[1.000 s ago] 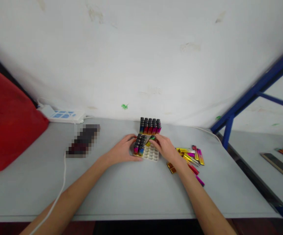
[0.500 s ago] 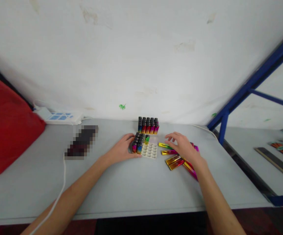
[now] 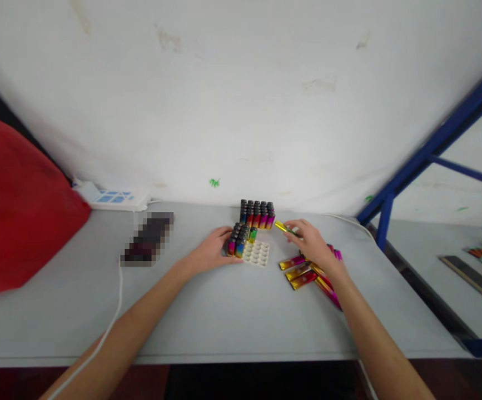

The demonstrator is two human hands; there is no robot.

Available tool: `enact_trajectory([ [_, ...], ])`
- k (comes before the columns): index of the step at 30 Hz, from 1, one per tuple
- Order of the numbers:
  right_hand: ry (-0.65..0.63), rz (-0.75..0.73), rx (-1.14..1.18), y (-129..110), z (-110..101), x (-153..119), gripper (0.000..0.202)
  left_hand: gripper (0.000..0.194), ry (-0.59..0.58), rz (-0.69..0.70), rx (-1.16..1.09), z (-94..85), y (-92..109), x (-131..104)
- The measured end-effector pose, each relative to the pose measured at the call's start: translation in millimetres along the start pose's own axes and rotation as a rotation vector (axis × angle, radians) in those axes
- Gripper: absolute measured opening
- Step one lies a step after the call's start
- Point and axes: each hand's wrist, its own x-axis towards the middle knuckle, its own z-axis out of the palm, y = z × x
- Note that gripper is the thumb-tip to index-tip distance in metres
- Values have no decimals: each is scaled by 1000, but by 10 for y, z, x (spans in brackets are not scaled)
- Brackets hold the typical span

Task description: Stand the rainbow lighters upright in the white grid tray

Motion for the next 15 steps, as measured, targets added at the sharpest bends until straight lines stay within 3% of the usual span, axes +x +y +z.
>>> enact_trajectory([
  [3,138,136,363,-104,69,76,50,77,6,4,5,0,40,-1],
  [7,233,242,755,-307,243,171,57,76,17,-5,0,-1,89,-2],
  [11,196,267,896,-444,428,171,61,75,26,-3,4,1,96,-3],
  [15,51,262,861,-510,565,94,70,75,30,-6,4,7,81,-5],
])
